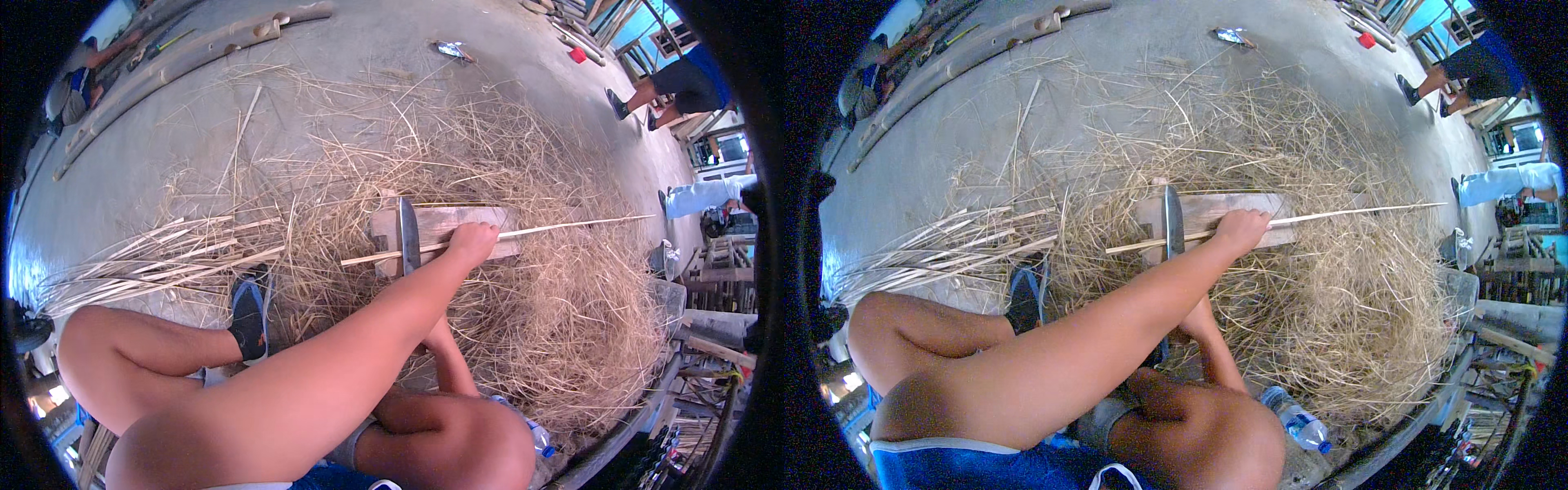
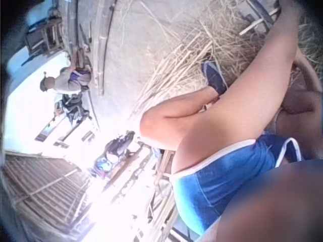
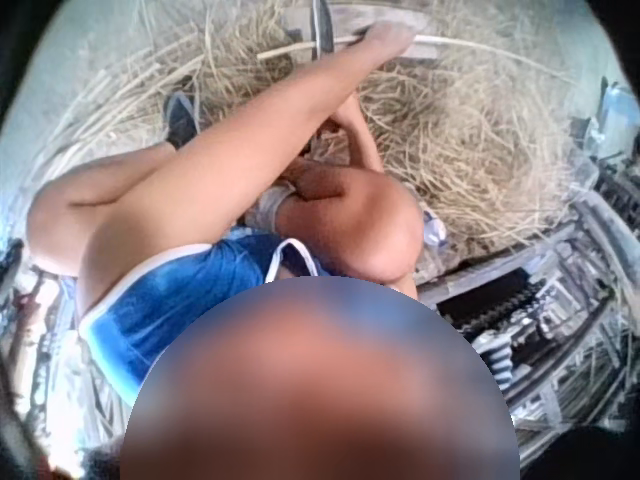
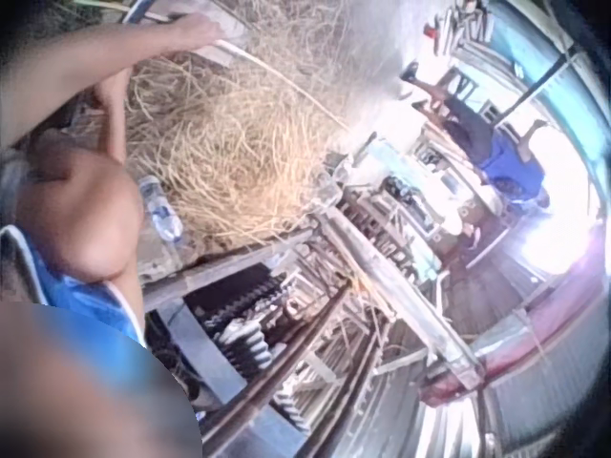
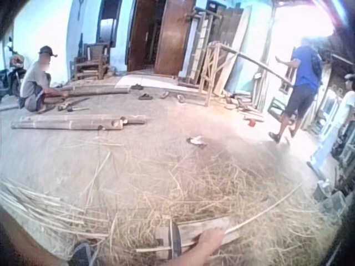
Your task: The person splits bamboo strips using a knife and a wooden block, then aligns and stacks the finished strips. The person repeatedly shaves and splits individual strips, gathers them, and arranges them into a neat bundle.
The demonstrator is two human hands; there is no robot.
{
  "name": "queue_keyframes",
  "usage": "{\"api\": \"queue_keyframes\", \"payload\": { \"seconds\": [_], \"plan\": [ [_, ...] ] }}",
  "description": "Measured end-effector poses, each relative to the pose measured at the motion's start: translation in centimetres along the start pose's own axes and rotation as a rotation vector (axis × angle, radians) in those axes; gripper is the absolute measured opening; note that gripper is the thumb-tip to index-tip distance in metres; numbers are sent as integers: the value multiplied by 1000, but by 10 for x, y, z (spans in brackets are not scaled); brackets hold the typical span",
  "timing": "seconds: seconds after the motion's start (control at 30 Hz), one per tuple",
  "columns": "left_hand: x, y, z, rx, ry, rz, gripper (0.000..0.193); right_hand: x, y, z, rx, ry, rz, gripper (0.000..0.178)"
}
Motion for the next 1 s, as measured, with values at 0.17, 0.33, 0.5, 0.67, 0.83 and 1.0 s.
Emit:
{"api": "queue_keyframes", "payload": {
  "seconds": [0.17, 0.33, 0.5, 0.67, 0.83, 1.0],
  "plan": [
    [3, -7, -5, -27, -131, 72, 14, 9, 3, -5, -169, 99, -230, 47],
    [3, -4, -4, -61, -99, 78, 14, 12, -47, -22, -315, -86, 215, 48],
    [3, -3, -4, -49, -118, 66, 13, 17, -64, -4, -174, -49, 443, 50],
    [5, -5, -3, -54, -128, 45, 12, 7, -58, -32, -183, -100, 242, 51],
    [2, -4, -4, -65, -102, 17, 12, 1, -57, -56, -321, -42, 197, 55],
    [0, -4, -2, -30, -55, 17, 12, 27, -78, -39, -319, -2, 228, 62]
  ]
}}
Point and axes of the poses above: each hand's wrist, its own x-axis away from the middle knuckle, its own y-axis out of the back of the hand, z = x × y, the point moved 8 cm from there along -x, towards the middle knuckle, and after that the axes turned 10 degrees about -y, right-handed, at the moved point
